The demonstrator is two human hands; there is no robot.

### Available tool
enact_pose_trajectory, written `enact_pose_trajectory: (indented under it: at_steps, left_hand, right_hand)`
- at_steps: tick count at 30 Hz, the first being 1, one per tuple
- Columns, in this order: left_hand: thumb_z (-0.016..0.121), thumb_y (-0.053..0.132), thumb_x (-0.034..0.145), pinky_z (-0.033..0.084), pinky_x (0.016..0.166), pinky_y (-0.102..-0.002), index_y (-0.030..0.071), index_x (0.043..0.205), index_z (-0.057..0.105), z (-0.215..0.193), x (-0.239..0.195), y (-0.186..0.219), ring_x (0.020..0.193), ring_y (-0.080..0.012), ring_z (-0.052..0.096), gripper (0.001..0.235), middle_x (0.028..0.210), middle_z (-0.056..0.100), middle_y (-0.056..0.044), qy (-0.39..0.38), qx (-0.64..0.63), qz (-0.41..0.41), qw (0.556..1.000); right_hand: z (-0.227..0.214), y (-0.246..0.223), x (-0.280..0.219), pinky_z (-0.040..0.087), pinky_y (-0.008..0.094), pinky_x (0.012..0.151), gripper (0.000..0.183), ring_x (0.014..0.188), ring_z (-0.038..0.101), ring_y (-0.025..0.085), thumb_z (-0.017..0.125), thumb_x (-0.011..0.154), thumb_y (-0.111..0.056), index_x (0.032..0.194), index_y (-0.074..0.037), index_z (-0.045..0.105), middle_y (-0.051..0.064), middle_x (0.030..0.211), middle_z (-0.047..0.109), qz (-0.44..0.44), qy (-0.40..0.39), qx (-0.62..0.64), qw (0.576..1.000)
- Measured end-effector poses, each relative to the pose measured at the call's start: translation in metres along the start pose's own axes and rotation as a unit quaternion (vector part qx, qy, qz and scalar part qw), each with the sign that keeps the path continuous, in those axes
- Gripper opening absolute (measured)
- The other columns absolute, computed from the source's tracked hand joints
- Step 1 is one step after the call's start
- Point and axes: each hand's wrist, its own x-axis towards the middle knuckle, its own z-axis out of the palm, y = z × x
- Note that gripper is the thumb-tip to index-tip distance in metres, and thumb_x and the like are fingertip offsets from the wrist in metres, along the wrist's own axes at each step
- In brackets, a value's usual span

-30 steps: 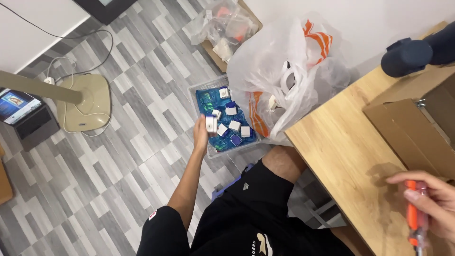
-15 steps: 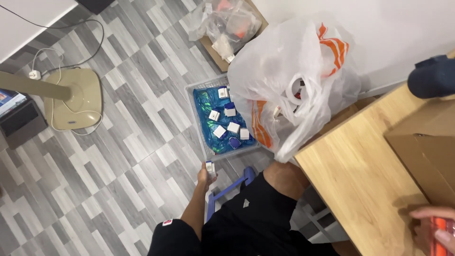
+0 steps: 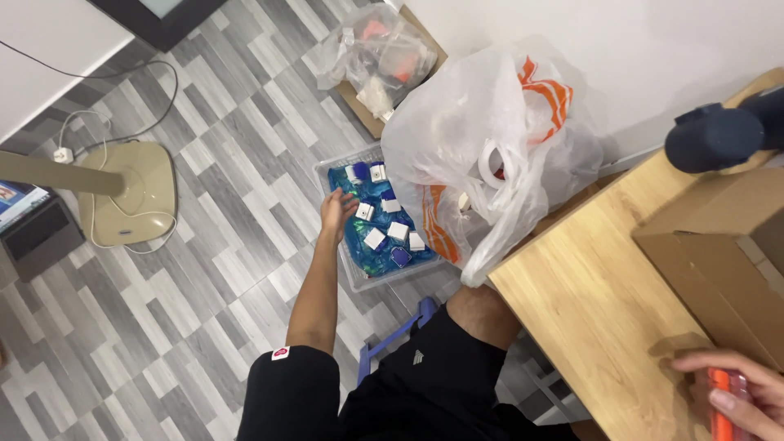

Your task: Assembling small electrical components by fastening screws with a screwdriver at a workbench.

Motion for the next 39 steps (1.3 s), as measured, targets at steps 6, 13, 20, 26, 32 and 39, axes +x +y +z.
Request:
enact_pose_trajectory:
  at_steps: [6,13,20,26,32,39]
  left_hand:
    - [0.061,0.029,0.110,0.063,0.070,-0.034,0.007,0.133,0.064,0.046,-0.083,0.030,0.085,-0.0216,0.076,0.032,0.118,0.075,-0.013,-0.060,0.086,0.040,0.994]
    - [0.065,0.031,0.109,0.060,0.073,-0.029,0.008,0.124,0.073,0.140,-0.247,0.128,0.084,-0.0158,0.074,0.029,0.105,0.079,-0.009,-0.211,0.165,0.288,0.920]
    - [0.063,0.019,0.113,0.061,0.093,-0.029,0.008,0.126,0.069,0.269,-0.469,0.205,0.102,-0.0173,0.079,0.018,0.114,0.076,-0.006,-0.442,0.182,0.513,0.713]
    - [0.075,0.022,0.107,0.060,0.087,-0.036,0.015,0.119,0.078,0.373,-0.597,0.196,0.094,-0.0220,0.072,0.015,0.104,0.076,-0.002,-0.557,0.170,0.642,0.499]
    - [0.070,0.021,0.108,0.058,0.093,-0.052,0.009,0.116,0.071,0.457,-0.675,0.167,0.102,-0.0398,0.070,0.015,0.105,0.070,-0.014,-0.599,0.243,0.668,0.369]
    - [0.069,0.072,0.096,0.048,0.117,-0.062,0.018,0.155,0.052,0.560,-0.690,0.102,0.145,-0.0470,0.056,0.082,0.155,0.056,-0.023,-0.505,0.640,0.533,0.229]
  right_hand:
    - [0.028,-0.081,-0.006,0.035,0.035,0.038,0.041,0.034,0.048,0.023,0.063,0.101,-0.009,0.130,0.006,0.087,0.011,0.052,0.053,0.019,0.011,0.125,0.992]
    - [0.032,-0.111,-0.009,0.033,0.029,0.034,0.037,0.035,0.047,0.016,0.067,0.099,-0.011,0.126,0.007,0.084,0.008,0.051,0.054,-0.026,-0.024,0.168,0.985]
    - [0.025,-0.115,-0.013,0.039,0.022,0.067,0.032,0.068,0.054,0.008,0.071,0.101,-0.021,0.121,-0.002,0.087,0.000,0.076,0.067,-0.088,-0.019,0.122,0.989]
    - [0.031,-0.152,-0.029,0.032,0.023,0.049,0.031,0.050,0.042,0.007,0.075,0.097,-0.027,0.114,-0.002,0.081,-0.002,0.062,0.052,-0.121,-0.003,0.203,0.972]
    - [0.027,-0.116,-0.009,0.035,0.021,0.031,0.029,0.034,0.044,0.008,0.075,0.101,-0.025,0.120,-0.003,0.076,0.001,0.057,0.049,-0.073,-0.040,0.271,0.959]
    - [0.028,-0.120,-0.026,0.035,0.021,0.033,0.025,0.035,0.047,0.009,0.073,0.105,-0.023,0.120,-0.002,0.071,0.003,0.058,0.052,-0.062,-0.058,0.305,0.949]
